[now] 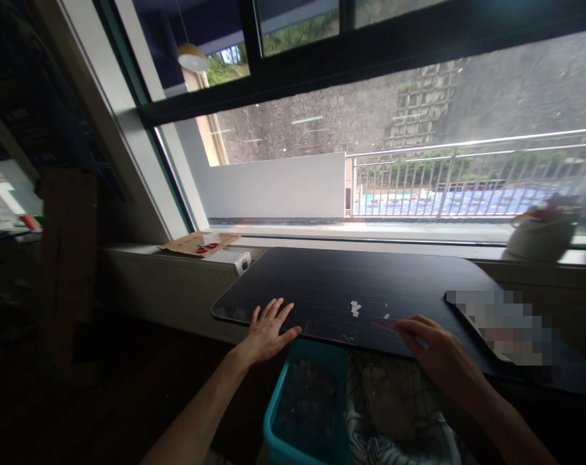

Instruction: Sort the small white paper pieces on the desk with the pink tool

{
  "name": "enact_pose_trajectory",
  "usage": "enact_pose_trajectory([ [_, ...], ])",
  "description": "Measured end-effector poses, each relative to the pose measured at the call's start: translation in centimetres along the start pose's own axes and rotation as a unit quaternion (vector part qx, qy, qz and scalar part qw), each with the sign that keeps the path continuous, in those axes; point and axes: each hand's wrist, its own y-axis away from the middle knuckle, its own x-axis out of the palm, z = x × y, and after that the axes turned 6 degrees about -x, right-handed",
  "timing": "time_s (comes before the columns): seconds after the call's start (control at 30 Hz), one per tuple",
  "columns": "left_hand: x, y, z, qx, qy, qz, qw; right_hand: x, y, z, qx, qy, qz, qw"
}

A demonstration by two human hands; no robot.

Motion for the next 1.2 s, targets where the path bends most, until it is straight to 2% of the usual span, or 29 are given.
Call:
enact_pose_trajectory([
  [0.17, -0.2, -0.3, 0.0, -0.007, -0.018, 0.011, 1.0, -1.6, -0.5, -1.8, 0.011, 0.046, -0.006, 0.999],
  [0.33, 0.1, -0.5, 0.1, -0.013, -0.027, 0.01, 1.0, -1.4, -1.0, -1.6, -0.007, 0.058, -0.008, 0.998],
  [0.53, 0.3, -0.6, 0.2, -0.015, -0.033, 0.004, 0.999, -2.1, -0.8, -1.1, -0.018, 0.029, 0.036, 0.999],
  [0.73, 0.4, -0.8, 0.3, -0.013, -0.038, -0.014, 0.999, -1.6, -4.0, -3.4, -0.009, 0.074, -0.007, 0.997],
  [0.83, 0.5, -0.7, 0.4, -0.014, -0.036, -0.011, 0.999, -1.2, -4.1, -3.5, -0.012, 0.072, 0.021, 0.997],
  [0.97, 0.7, -0.8, 0.5, -0.011, -0.034, -0.016, 0.999, -1.7, -2.2, -2.5, -0.017, 0.014, 0.06, 0.998],
  [1.13, 0.6, -0.9, 0.4, -0.016, -0.041, -0.019, 0.999, -2.0, -2.7, -3.4, 0.017, 0.051, 0.004, 0.999],
  [1.2, 0.5, -0.9, 0.4, -0.02, -0.041, -0.014, 0.999, -1.8, -3.4, -4.0, 0.025, 0.071, 0.003, 0.997],
])
